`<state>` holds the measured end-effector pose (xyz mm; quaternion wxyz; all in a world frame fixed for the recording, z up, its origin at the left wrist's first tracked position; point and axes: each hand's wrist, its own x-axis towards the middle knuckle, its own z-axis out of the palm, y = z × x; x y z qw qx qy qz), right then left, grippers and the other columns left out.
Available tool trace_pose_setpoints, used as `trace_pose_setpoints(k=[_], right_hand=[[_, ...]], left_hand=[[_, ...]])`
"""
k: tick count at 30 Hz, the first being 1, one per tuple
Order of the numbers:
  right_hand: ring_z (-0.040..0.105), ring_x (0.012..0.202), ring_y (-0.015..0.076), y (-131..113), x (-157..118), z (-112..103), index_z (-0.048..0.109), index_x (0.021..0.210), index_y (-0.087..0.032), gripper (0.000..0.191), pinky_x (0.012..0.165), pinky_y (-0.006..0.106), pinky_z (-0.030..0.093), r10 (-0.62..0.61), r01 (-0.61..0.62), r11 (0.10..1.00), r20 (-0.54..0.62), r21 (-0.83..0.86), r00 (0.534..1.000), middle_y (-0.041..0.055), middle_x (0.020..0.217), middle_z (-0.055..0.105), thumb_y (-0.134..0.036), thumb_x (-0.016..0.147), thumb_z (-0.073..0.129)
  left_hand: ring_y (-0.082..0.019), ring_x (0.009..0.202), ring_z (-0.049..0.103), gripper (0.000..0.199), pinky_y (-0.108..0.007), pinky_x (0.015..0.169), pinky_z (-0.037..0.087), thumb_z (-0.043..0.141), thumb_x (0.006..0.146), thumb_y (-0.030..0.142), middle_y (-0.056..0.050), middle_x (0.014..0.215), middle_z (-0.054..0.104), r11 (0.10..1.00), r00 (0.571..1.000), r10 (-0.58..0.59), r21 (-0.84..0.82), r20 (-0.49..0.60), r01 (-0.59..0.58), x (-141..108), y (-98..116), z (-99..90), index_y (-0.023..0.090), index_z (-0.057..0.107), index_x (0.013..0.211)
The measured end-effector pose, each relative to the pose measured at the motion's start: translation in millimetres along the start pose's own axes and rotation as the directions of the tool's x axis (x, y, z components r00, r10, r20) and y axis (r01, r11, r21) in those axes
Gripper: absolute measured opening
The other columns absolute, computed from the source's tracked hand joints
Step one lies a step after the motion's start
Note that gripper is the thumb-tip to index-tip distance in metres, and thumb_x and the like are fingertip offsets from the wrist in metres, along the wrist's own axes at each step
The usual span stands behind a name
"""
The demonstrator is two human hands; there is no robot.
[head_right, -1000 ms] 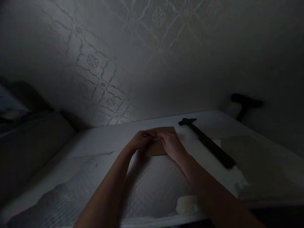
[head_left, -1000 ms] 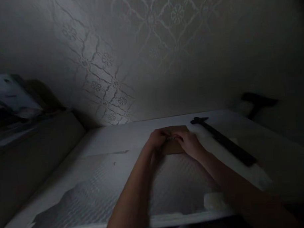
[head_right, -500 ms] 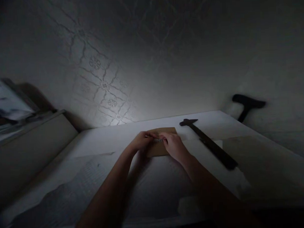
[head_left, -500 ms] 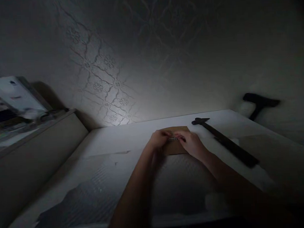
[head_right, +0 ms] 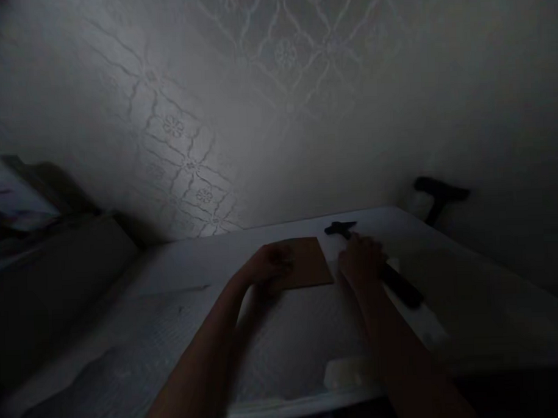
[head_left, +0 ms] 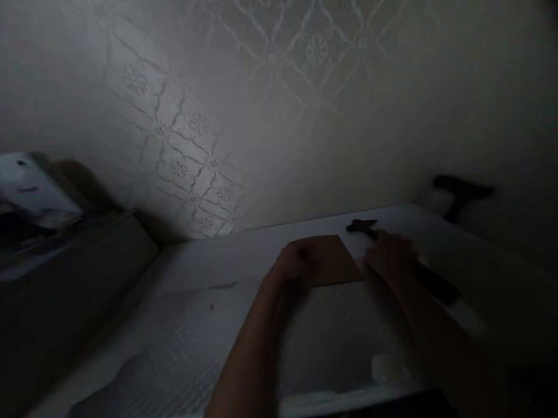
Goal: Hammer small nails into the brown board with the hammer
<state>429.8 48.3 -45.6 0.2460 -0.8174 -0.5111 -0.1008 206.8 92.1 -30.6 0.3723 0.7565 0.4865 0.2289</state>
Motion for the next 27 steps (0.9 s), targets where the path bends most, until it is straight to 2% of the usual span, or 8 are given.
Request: trace_pose_setpoints(k=[5,8,10,12,14,19,23,27], right_hand=[[0.062,0.094,0.0343,20.0,10.9,10.1,0.059,0.118,-0.012,0.041,0.072,0.044,0.048,0.044,-0.037,0.996,0.092,-0.077,0.995,0.0235,0.100,0.064,-0.022,0.079,0.052],[0.064,0.091,0.0307,27.3,19.1,11.2,0.062,0.114,-0.012,0.040,0.071,0.038,0.048,0.058,-0.050,0.998,0.184,-0.045,0.981,0.0200,0.095,0.066,-0.026,0.077,0.053],[0.065,0.088,0.0300,29.5,22.5,9.7,0.066,0.106,-0.013,0.036,0.069,0.036,0.048,0.062,-0.057,0.998,0.274,-0.026,0.960,0.0168,0.089,0.068,-0.029,0.075,0.056],[0.066,0.085,0.0302,29.4,23.5,7.6,0.069,0.097,-0.015,0.031,0.067,0.036,0.048,0.052,-0.051,0.999,0.331,-0.012,0.942,0.0146,0.084,0.069,-0.033,0.073,0.059],[0.066,0.084,0.0298,27.3,22.4,5.8,0.070,0.091,-0.015,0.028,0.067,0.035,0.047,0.025,-0.028,1.000,0.320,0.006,0.947,0.0139,0.084,0.070,-0.034,0.074,0.058],[0.065,0.085,0.0244,16.0,15.7,1.6,0.067,0.094,-0.016,0.023,0.068,0.030,0.044,-0.180,0.164,0.979,0.129,0.125,0.975,0.0122,0.091,0.070,-0.021,0.076,0.055],[0.065,0.081,0.0211,3.1,7.2,-1.8,0.062,0.108,-0.019,0.028,0.066,0.027,0.043,-0.380,0.335,0.895,0.110,0.295,0.919,0.0068,0.091,0.070,-0.021,0.082,0.052],[0.066,0.085,0.0212,-8.2,-1.5,-2.5,0.059,0.115,-0.020,0.031,0.071,0.028,0.046,-0.522,0.453,0.797,0.078,0.399,0.849,0.0074,0.098,0.071,-0.021,0.085,0.050]], left_hand=[[-0.035,0.127,0.044,0.081,-0.047,0.105,0.034,0.079,0.060,0.048,-0.014,0.140,0.048,0.892,0.996,-0.089,0.445,-0.001,0.080,-14.1,11.3,-6.0,0.022,0.051,0.132],[-0.042,0.137,0.025,0.105,-0.058,0.107,0.025,0.075,0.056,0.063,-0.017,0.152,0.028,0.818,0.981,-0.185,0.564,0.067,0.115,-22.0,15.8,-7.1,0.021,0.035,0.143],[-0.042,0.140,0.015,0.112,-0.059,0.107,0.022,0.075,0.055,0.065,-0.019,0.155,0.019,0.802,0.972,-0.213,0.586,0.100,0.115,-24.4,17.0,-6.8,0.018,0.028,0.146],[-0.041,0.141,0.015,0.111,-0.058,0.107,0.023,0.075,0.056,0.064,-0.019,0.155,0.019,0.795,0.971,-0.222,0.593,0.088,0.128,-24.9,17.3,-6.4,0.017,0.028,0.146],[-0.040,0.140,0.020,0.105,-0.057,0.107,0.024,0.075,0.058,0.063,-0.019,0.154,0.022,0.793,0.975,-0.216,0.590,0.045,0.149,-24.5,17.1,-6.4,0.019,0.032,0.143],[-0.039,0.138,0.023,0.093,-0.060,0.107,0.022,0.070,0.063,0.065,-0.017,0.152,0.028,0.789,0.975,-0.218,0.581,-0.040,0.200,-21.4,13.4,-6.5,0.023,0.038,0.139],[-0.038,0.136,0.027,0.087,-0.060,0.106,0.024,0.062,0.069,0.067,-0.017,0.149,0.034,0.759,0.967,-0.220,0.601,-0.127,0.251,-17.9,8.2,-5.9,0.021,0.039,0.138],[-0.036,0.139,0.024,0.089,-0.057,0.107,0.026,0.057,0.071,0.070,-0.015,0.152,0.029,0.742,0.961,-0.243,0.613,-0.134,0.273,-17.1,7.1,-5.0,0.022,0.033,0.142]])
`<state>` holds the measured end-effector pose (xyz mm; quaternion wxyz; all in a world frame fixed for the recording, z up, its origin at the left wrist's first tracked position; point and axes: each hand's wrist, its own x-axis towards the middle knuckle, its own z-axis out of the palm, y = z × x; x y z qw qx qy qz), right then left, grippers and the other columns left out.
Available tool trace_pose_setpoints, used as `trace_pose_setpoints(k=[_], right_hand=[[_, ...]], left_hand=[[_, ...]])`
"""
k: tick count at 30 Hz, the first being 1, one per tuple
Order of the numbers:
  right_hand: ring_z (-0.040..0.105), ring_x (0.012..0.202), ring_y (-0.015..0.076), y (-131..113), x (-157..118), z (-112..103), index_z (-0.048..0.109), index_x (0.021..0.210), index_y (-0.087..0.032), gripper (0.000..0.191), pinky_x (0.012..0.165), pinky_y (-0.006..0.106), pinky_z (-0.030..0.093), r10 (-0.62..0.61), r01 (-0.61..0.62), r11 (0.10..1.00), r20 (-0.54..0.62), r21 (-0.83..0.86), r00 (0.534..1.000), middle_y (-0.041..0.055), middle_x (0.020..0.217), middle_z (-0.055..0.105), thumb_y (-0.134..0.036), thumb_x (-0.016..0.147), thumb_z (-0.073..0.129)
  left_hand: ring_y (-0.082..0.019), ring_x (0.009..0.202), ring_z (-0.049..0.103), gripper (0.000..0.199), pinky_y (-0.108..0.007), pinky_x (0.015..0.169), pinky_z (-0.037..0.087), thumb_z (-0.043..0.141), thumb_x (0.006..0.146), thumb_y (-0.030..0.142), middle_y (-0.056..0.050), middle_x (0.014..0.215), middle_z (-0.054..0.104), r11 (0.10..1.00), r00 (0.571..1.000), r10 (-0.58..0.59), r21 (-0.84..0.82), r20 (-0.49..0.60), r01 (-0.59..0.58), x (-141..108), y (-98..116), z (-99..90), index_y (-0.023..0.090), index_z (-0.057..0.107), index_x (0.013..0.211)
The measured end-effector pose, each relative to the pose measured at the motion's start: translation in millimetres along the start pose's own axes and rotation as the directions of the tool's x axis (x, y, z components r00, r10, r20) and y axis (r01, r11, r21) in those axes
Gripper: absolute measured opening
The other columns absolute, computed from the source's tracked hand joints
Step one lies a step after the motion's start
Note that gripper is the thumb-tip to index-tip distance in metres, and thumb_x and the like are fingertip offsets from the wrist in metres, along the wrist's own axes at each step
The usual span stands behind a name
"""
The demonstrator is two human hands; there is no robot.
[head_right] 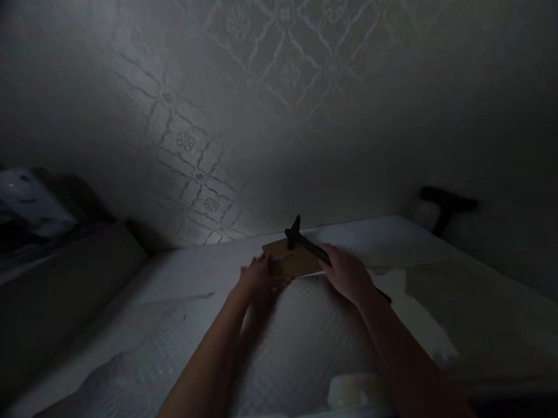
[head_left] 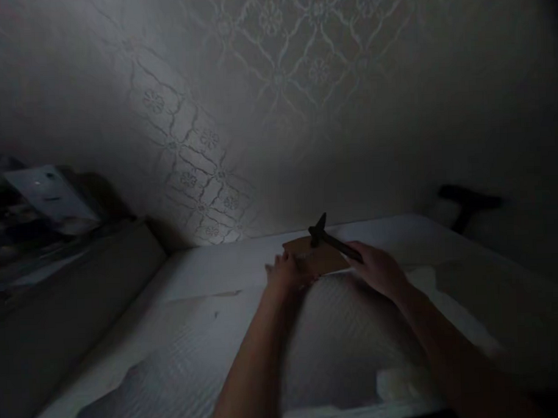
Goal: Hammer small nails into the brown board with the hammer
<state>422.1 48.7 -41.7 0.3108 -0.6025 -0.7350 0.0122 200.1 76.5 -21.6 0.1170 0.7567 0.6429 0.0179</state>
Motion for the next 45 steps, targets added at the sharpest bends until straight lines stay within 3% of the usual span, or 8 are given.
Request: trace_pose_setpoints(k=[7,45], right_hand=[[0.062,0.104,0.0248,-3.7,-0.2,3.6,0.057,0.124,-0.018,0.040,0.087,0.034,0.047,-0.050,0.049,0.998,0.010,0.045,0.999,0.0107,0.117,0.066,-0.017,0.085,0.047],[0.065,0.097,0.0226,-7.3,-0.5,0.7,0.059,0.121,-0.022,0.039,0.083,0.032,0.048,-0.030,0.030,0.997,0.005,0.074,1.000,0.0076,0.112,0.069,-0.017,0.083,0.052]], left_hand=[[-0.036,0.139,0.026,0.090,-0.055,0.107,0.028,0.054,0.072,0.070,-0.013,0.154,0.027,1.000,1.000,-0.012,0.006,0.017,0.012,-2.0,2.5,-0.8,0.024,0.028,0.145],[-0.035,0.139,0.027,0.088,-0.053,0.106,0.030,0.054,0.073,0.070,-0.015,0.153,0.028,0.999,1.000,-0.017,0.030,0.016,0.016,-0.4,0.7,-0.4,0.022,0.031,0.143]])
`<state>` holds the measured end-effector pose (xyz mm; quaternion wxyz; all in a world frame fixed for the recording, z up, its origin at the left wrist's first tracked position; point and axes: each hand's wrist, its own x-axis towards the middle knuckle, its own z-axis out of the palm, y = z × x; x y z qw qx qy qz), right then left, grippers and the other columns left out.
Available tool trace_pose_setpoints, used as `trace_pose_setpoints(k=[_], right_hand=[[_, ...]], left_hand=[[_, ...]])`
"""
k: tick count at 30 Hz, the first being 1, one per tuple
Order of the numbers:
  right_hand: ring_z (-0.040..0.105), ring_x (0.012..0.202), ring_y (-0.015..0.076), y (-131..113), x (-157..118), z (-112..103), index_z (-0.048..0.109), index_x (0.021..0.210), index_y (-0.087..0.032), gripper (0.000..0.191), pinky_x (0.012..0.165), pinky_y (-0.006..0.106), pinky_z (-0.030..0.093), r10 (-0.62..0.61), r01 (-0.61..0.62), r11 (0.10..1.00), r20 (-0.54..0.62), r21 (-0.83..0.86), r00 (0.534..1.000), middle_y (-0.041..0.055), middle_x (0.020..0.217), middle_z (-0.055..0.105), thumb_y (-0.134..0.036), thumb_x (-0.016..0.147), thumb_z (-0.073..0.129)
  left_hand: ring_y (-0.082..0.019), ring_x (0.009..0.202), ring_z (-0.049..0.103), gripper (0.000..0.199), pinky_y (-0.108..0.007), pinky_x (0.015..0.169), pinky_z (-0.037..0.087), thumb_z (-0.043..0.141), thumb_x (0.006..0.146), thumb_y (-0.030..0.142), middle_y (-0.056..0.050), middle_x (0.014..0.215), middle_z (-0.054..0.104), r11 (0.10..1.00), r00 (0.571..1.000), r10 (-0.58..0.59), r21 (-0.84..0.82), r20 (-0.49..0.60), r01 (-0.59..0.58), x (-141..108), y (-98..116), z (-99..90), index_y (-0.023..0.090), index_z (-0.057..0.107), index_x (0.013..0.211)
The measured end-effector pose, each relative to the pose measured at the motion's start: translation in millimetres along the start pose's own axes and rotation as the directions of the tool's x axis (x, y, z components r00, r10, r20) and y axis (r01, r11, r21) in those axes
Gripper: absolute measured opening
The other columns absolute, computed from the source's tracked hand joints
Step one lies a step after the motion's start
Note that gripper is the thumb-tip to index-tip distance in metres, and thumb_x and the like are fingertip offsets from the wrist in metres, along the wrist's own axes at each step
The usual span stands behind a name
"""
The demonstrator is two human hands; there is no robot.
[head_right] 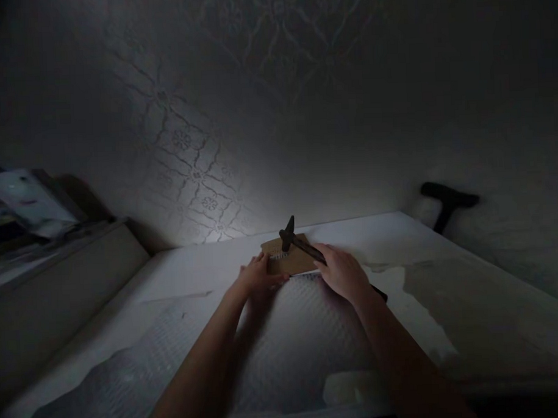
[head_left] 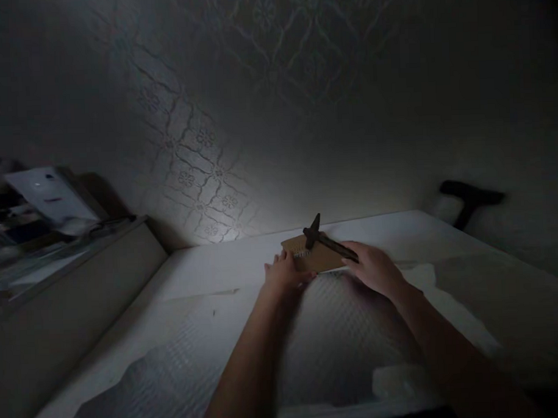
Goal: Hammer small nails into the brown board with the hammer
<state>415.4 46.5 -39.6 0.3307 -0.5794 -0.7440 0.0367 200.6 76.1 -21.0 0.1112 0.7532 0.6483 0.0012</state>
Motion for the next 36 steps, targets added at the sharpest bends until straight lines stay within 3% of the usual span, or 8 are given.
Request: trace_pose_setpoints(k=[26,36], right_hand=[[0.064,0.099,0.0239,2.5,0.3,1.2,0.061,0.118,-0.021,0.037,0.084,0.034,0.048,-0.009,0.009,1.000,-0.005,-0.001,1.000,0.0086,0.113,0.068,-0.018,0.082,0.052],[0.064,0.098,0.0228,2.2,-0.3,0.3,0.060,0.119,-0.022,0.039,0.083,0.032,0.048,-0.017,0.016,1.000,0.001,0.020,1.000,0.0069,0.113,0.068,-0.016,0.081,0.052]], left_hand=[[-0.035,0.139,0.026,0.092,-0.051,0.107,0.029,0.053,0.072,0.072,-0.014,0.154,0.025,1.000,1.000,0.000,0.001,0.002,0.000,1.1,-0.6,1.7,0.025,0.026,0.146],[-0.035,0.138,0.028,0.095,-0.055,0.106,0.029,0.053,0.071,0.073,-0.016,0.153,0.026,1.000,1.000,0.007,-0.015,-0.001,-0.007,2.1,-0.8,1.2,0.020,0.026,0.146]])
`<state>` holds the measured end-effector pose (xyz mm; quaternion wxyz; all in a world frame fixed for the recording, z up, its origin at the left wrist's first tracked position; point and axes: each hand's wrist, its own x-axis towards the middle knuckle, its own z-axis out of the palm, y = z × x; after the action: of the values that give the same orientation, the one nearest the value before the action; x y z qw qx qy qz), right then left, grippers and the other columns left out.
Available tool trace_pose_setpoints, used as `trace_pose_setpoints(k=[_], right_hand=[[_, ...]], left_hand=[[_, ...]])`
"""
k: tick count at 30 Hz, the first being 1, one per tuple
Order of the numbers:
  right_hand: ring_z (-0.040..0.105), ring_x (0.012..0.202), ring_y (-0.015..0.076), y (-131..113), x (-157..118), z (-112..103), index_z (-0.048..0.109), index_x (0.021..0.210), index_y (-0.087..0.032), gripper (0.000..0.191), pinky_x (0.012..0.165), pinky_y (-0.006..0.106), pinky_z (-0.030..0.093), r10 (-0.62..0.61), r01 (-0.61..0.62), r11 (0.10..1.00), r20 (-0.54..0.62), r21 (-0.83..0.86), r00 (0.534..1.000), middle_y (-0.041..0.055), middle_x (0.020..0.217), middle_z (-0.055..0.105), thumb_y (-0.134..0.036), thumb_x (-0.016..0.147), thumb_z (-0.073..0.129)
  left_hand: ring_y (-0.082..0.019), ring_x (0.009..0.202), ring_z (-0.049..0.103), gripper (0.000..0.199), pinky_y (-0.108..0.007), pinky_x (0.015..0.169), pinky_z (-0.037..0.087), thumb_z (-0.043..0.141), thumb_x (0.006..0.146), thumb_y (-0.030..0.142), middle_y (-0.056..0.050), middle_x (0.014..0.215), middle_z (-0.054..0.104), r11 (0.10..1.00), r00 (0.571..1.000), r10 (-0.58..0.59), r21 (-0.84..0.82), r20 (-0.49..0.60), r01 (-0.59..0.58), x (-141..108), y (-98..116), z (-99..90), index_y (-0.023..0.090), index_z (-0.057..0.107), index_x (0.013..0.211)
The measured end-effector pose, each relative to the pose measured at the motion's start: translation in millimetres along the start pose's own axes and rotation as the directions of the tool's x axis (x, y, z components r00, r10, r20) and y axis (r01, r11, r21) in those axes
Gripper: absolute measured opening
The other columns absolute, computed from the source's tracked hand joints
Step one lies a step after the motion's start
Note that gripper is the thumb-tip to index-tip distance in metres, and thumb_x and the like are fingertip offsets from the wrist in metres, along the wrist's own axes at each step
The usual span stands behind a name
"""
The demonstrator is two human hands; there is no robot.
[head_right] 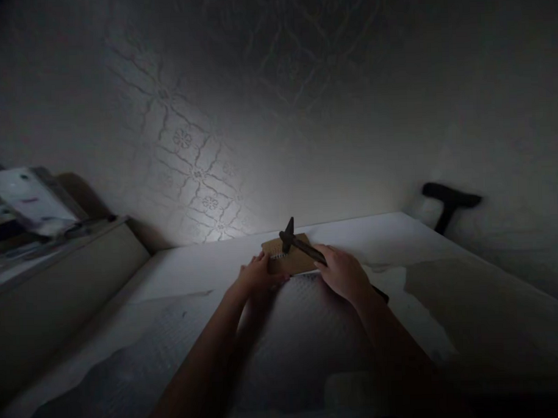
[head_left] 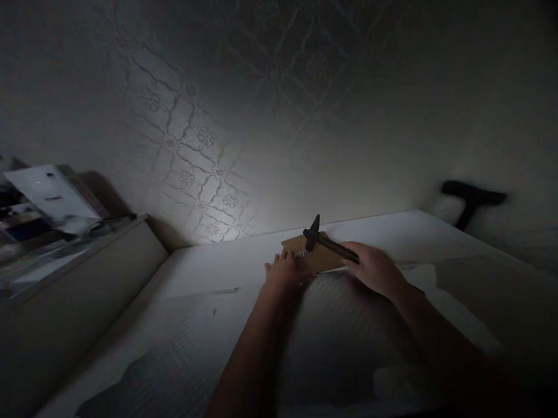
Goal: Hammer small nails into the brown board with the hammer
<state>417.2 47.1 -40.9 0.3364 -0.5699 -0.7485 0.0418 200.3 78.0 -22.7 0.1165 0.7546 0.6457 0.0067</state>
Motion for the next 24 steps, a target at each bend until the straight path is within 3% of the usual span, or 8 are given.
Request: trace_pose_setpoints(k=[24], right_hand=[[0.065,0.096,0.0237,-4.1,-0.2,-3.1,0.061,0.118,-0.021,0.037,0.083,0.034,0.048,0.033,-0.033,0.999,0.008,-0.016,0.999,0.0075,0.109,0.070,-0.017,0.082,0.051]], left_hand=[[-0.034,0.139,0.027,0.091,-0.054,0.107,0.028,0.054,0.072,0.070,-0.014,0.154,0.026,1.000,1.000,0.001,-0.006,-0.004,-0.001,-1.5,0.9,-0.5,0.024,0.027,0.145]])
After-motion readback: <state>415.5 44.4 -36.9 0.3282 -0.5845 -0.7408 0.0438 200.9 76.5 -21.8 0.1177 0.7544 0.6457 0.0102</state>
